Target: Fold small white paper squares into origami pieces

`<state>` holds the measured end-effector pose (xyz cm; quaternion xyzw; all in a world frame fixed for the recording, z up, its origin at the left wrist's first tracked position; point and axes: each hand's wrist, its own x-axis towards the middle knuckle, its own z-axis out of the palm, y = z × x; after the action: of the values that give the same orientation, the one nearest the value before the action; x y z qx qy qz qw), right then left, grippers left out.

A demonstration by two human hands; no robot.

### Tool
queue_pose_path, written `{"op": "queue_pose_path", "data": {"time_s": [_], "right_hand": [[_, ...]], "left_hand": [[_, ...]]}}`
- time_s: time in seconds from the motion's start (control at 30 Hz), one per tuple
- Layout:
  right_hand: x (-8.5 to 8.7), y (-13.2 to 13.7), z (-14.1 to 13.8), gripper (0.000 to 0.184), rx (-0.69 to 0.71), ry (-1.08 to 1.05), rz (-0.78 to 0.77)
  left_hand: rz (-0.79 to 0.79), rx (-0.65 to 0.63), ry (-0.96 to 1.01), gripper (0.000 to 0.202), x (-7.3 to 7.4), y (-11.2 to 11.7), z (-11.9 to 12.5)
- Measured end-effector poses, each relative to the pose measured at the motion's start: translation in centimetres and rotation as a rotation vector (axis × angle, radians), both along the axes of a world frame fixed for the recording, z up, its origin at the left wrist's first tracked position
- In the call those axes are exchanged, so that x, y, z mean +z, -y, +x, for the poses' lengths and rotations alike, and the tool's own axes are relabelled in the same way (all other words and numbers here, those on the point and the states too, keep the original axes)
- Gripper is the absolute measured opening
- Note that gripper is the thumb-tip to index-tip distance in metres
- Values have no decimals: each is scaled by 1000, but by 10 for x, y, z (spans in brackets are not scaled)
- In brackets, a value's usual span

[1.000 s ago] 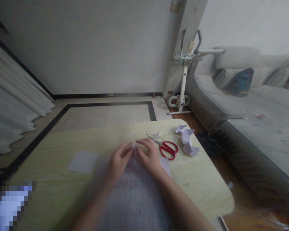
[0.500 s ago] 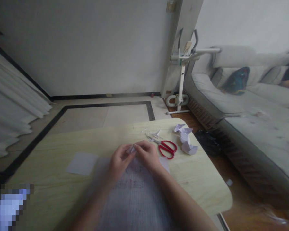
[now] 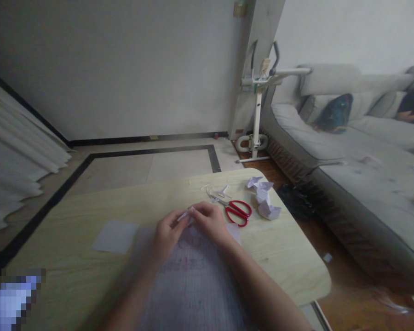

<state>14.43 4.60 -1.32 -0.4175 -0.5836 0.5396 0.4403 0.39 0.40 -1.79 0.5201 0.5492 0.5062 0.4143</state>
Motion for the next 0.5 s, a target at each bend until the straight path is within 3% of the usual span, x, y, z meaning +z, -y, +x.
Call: {"op": "queue_pose_path", "data": {"time_s": [0.5], "right_hand": [[1, -1, 0, 20, 10, -16, -31]], "left_hand": [[-33, -19, 33, 28, 2, 0, -1]]}}
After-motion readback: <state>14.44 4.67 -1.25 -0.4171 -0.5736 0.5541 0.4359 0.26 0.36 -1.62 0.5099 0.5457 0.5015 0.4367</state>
